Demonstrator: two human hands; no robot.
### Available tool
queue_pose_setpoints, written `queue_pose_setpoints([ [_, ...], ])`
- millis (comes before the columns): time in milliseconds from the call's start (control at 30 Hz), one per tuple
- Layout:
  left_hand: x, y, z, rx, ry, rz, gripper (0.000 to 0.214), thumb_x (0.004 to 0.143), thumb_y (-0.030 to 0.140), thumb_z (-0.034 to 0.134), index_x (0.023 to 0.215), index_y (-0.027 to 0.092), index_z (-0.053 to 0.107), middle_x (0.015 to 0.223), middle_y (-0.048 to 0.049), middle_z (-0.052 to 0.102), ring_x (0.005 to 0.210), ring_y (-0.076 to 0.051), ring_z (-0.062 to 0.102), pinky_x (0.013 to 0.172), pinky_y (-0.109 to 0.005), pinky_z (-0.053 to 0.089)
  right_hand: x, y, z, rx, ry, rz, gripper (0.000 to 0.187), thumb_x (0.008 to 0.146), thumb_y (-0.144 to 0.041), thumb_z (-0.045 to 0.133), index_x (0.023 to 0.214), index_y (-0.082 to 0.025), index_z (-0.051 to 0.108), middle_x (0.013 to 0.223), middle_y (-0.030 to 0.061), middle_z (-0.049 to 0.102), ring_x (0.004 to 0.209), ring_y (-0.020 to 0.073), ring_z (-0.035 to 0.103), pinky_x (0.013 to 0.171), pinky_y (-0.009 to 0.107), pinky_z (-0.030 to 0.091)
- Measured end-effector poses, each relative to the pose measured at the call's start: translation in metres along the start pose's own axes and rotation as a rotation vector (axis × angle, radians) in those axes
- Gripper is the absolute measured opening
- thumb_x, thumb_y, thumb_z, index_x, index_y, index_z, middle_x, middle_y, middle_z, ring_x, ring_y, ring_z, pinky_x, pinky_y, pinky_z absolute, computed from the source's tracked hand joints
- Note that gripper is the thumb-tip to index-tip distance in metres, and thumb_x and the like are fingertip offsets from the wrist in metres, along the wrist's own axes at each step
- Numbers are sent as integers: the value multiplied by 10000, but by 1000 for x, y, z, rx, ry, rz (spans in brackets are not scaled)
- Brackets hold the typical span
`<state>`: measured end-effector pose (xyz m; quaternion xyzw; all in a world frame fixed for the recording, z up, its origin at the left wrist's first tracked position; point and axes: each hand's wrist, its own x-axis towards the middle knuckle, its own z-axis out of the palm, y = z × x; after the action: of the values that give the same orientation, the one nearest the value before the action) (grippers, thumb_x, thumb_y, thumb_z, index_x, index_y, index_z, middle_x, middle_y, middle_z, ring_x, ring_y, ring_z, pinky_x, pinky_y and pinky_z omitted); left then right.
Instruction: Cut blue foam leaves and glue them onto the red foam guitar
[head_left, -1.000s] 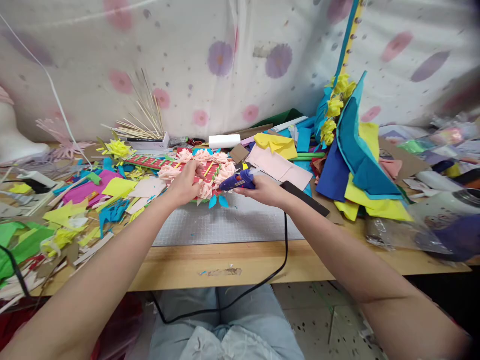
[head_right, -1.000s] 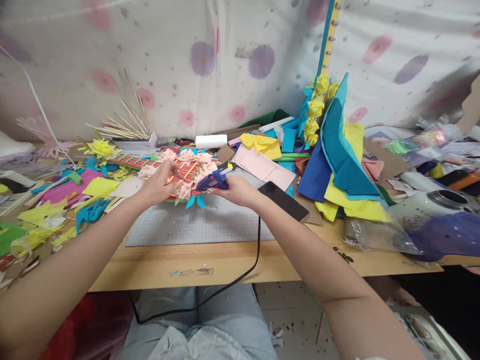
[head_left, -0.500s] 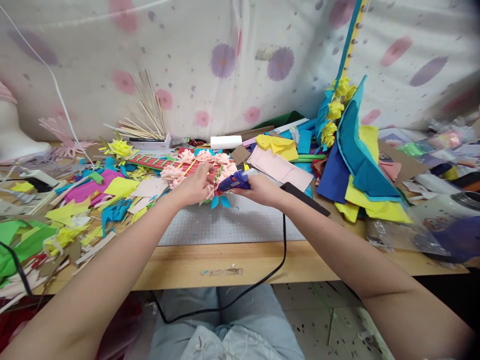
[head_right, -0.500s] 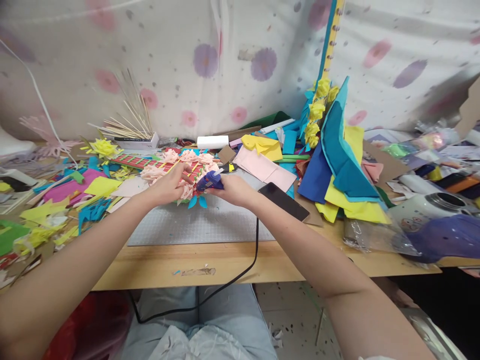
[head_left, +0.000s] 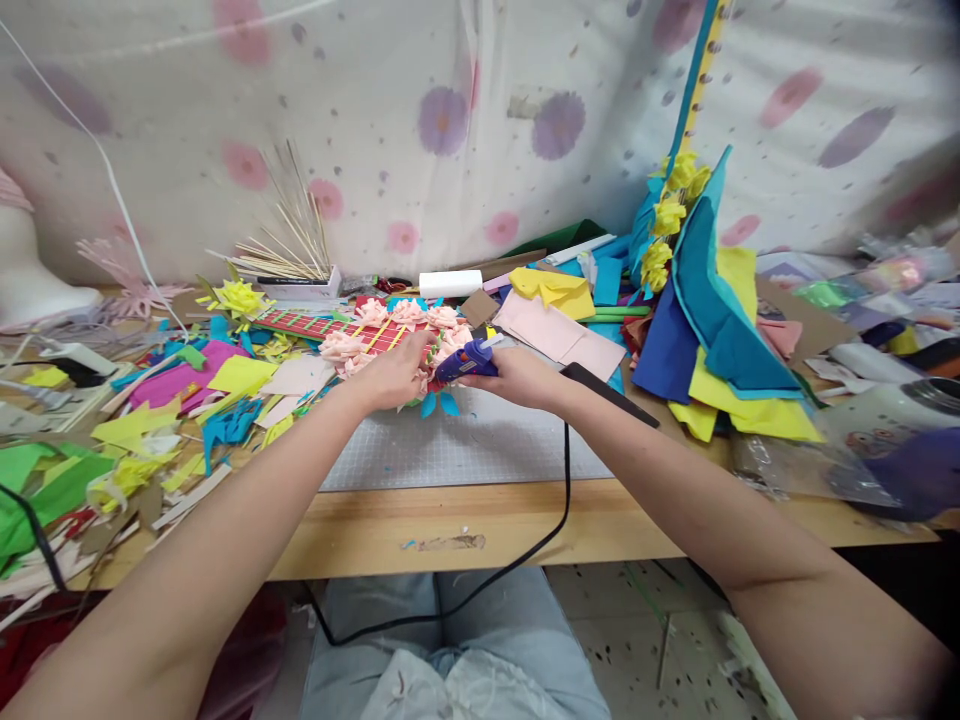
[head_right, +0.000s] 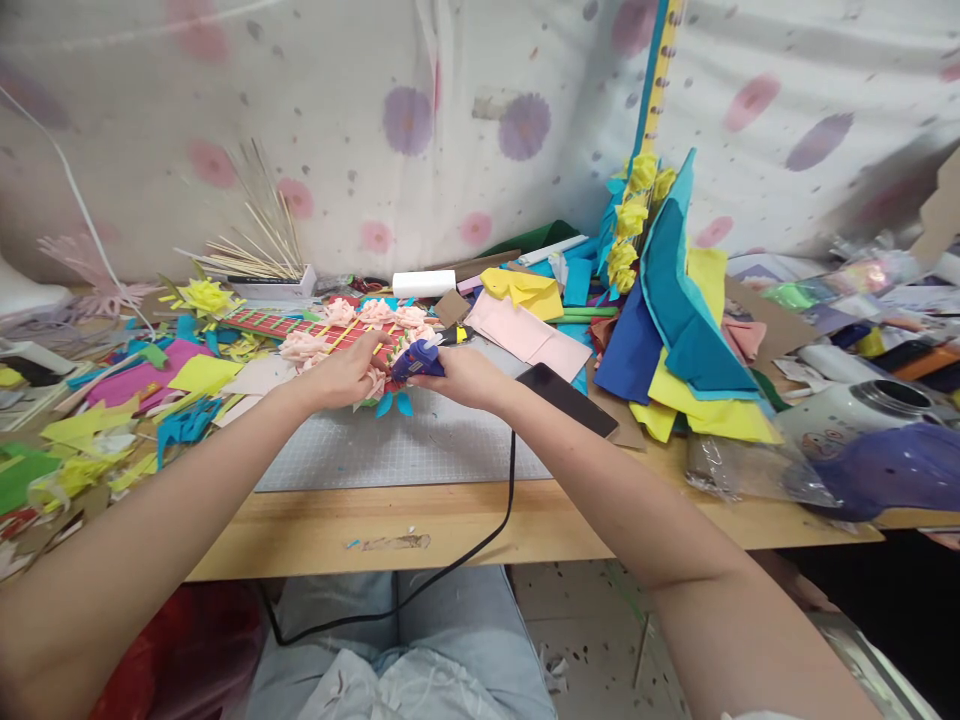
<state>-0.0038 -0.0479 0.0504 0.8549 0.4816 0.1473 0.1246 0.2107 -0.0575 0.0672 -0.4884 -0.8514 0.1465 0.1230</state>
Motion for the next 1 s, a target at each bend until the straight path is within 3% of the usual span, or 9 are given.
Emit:
queue_pose_setpoints([
  [467,2,0,0,39,-12,28,560,706,133,464,1255,114,353,1174,-141,558,1063,-236,559,887,-364,436,0,-1,-1,-37,-6,-15,343,809,-497,535,905,-188,648,841,68,689,777,200,616,625,250,377],
  [1000,0,4,-1,87,-56,15,572,732,182,489,1286,138,352,1193,-140,561,1075,-243,563,885,-365,440,0,-5,0,-123,-26,-8,383,809,-518,521,899,-166,644,877,93,691,792,213,623,614,254,379],
])
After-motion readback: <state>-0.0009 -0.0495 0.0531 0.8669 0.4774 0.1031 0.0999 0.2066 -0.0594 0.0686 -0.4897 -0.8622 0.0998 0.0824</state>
